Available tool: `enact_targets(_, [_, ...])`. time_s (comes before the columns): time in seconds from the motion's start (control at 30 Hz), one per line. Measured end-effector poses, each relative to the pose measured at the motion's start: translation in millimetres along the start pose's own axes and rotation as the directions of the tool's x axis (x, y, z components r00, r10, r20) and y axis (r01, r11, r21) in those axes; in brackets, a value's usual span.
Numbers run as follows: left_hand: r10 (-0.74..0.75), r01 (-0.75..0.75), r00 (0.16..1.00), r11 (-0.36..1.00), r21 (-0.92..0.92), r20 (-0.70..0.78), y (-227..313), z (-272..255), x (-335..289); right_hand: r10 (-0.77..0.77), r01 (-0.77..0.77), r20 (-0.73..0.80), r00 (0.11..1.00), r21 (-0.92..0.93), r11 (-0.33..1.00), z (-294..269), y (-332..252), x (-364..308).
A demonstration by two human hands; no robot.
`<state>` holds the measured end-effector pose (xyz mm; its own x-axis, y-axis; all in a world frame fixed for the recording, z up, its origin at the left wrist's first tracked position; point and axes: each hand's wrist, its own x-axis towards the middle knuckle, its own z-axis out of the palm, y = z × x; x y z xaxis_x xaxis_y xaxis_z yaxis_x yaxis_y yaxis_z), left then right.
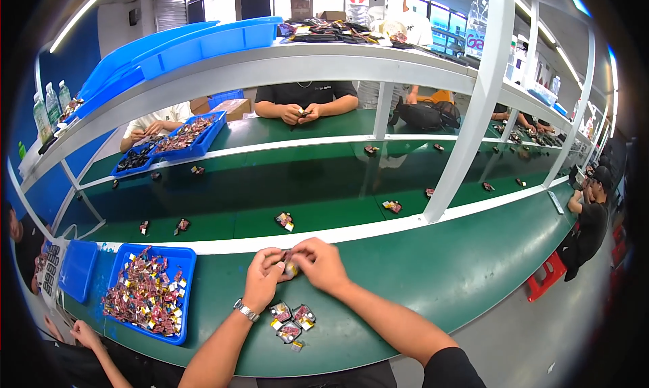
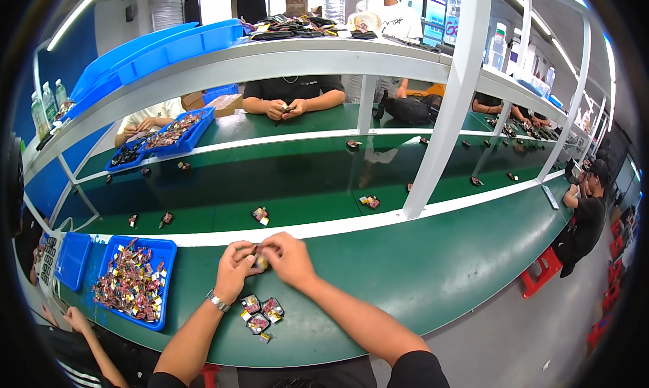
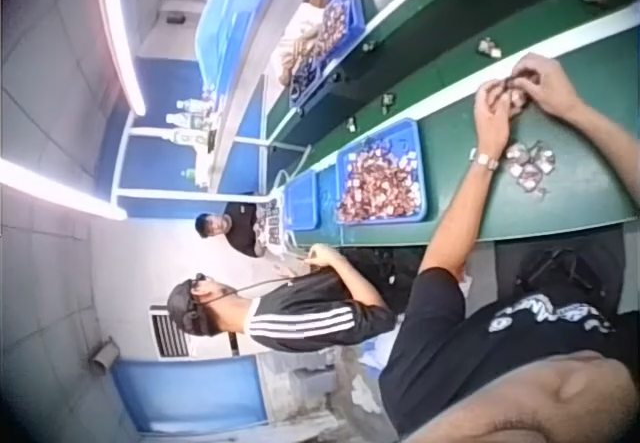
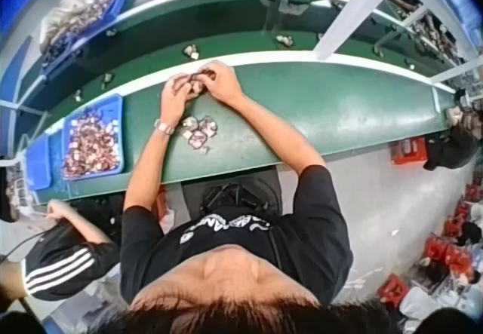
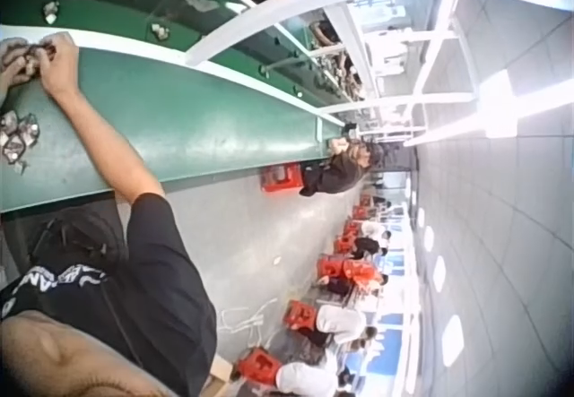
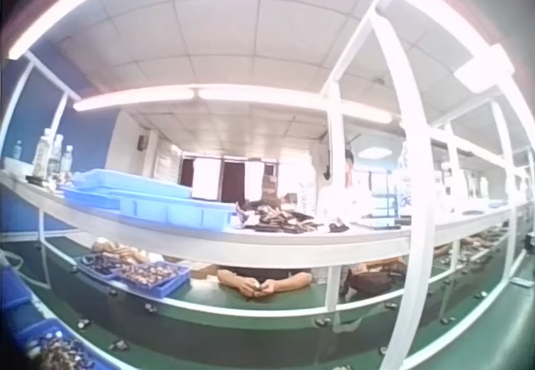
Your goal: Assembling small electronic components on a factory production line.
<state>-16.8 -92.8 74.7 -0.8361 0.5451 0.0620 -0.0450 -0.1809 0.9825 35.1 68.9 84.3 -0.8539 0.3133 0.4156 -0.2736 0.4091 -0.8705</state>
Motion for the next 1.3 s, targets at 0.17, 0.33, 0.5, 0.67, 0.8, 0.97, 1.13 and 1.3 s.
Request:
enact_targets(0.17, [-0.013,0.013,0.997,1.000,0.002,0.075,5,0,1,0.196,-0.217,-0.284,0.938,-0.043,0.975,-55,68,82])
enact_targets(0.33, [-0.032,0.032,0.994,0.999,-0.003,0.100,6,1,2,-0.002,-0.186,-0.396,0.918,-0.438,0.880,-96,99,90])
enact_targets(0.5, [-0.034,0.035,0.996,0.999,-0.013,0.079,6,-7,-1,-0.083,-0.443,-0.584,0.807,-0.693,0.568,-154,89,68])
enact_targets(0.67, [-0.036,0.038,0.991,0.999,-0.009,0.127,6,-1,3,0.093,-0.597,-0.627,0.773,-0.670,0.441,-177,112,57])
enact_targets(0.8, [-0.033,0.037,0.990,0.999,-0.030,0.137,5,-6,2,0.086,-0.621,-0.648,0.756,-0.671,0.404,-178,111,61])
enact_targets(0.97, [-0.047,0.052,0.989,0.998,-0.033,0.137,9,-5,4,-0.042,-0.513,-0.658,0.752,-0.624,0.589,-178,109,54])
enact_targets(1.13, [-0.035,0.037,0.996,0.999,-0.020,0.079,9,-10,5,-0.007,-0.151,-0.444,0.896,-0.318,0.936,-131,75,39])
enact_targets(1.3, [-0.103,0.114,0.989,0.989,-0.096,0.109,15,-20,10,-0.038,0.043,0.084,0.996,-0.057,0.997,-62,6,5])
